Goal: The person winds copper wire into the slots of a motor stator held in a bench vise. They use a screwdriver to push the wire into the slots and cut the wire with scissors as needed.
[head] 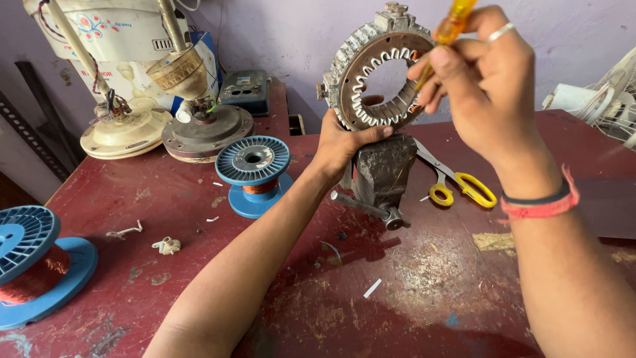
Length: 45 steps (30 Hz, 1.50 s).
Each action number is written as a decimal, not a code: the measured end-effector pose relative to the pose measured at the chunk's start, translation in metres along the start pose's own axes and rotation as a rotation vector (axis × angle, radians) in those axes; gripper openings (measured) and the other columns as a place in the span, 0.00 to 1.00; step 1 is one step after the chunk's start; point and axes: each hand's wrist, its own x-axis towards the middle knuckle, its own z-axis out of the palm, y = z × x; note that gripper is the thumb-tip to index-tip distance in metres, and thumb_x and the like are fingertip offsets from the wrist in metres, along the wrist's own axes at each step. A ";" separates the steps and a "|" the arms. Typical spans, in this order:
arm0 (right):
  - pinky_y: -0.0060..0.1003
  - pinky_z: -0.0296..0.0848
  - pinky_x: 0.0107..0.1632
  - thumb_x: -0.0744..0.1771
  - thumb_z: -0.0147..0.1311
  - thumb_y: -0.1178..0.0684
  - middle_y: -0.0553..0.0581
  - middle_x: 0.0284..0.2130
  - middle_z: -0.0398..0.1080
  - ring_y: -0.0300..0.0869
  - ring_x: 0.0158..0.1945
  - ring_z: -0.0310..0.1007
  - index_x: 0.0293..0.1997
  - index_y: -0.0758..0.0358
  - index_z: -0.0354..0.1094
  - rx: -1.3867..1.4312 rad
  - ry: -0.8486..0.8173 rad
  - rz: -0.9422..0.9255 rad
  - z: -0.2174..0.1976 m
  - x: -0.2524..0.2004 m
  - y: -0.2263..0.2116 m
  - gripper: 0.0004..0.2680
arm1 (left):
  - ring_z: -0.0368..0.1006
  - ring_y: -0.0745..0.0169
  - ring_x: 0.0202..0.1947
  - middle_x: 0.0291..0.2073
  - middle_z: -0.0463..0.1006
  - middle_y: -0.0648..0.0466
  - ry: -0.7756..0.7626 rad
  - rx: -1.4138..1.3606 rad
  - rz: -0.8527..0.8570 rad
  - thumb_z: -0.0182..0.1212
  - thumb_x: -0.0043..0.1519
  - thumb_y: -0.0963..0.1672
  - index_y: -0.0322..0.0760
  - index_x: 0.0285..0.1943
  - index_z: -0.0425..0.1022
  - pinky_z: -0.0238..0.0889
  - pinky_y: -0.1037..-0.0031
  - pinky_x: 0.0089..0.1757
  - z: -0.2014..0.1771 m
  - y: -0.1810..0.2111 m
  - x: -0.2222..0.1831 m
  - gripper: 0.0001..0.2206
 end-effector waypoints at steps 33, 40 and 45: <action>0.27 0.75 0.39 0.80 0.45 0.52 0.63 0.40 0.76 0.36 0.35 0.75 0.57 0.71 0.54 -0.110 0.095 -0.155 0.022 -0.030 0.019 0.10 | 0.80 0.59 0.48 0.48 0.83 0.45 -0.041 0.077 -0.005 0.80 0.47 0.39 0.24 0.58 0.75 0.76 0.67 0.52 -0.010 -0.006 0.009 0.29; 0.25 0.71 0.36 0.79 0.45 0.53 0.61 0.37 0.76 0.34 0.33 0.73 0.58 0.70 0.58 -0.198 0.083 -0.118 0.026 -0.029 0.010 0.08 | 0.79 0.58 0.51 0.51 0.82 0.44 -0.051 0.072 -0.008 0.80 0.47 0.39 0.24 0.61 0.73 0.75 0.66 0.55 -0.011 -0.006 0.009 0.31; 0.25 0.71 0.36 0.79 0.45 0.53 0.60 0.37 0.75 0.33 0.32 0.72 0.58 0.70 0.57 -0.147 0.093 -0.108 0.028 -0.030 0.010 0.08 | 0.78 0.58 0.52 0.51 0.82 0.44 -0.063 0.040 0.010 0.80 0.48 0.39 0.25 0.62 0.72 0.73 0.66 0.55 -0.011 -0.007 0.008 0.32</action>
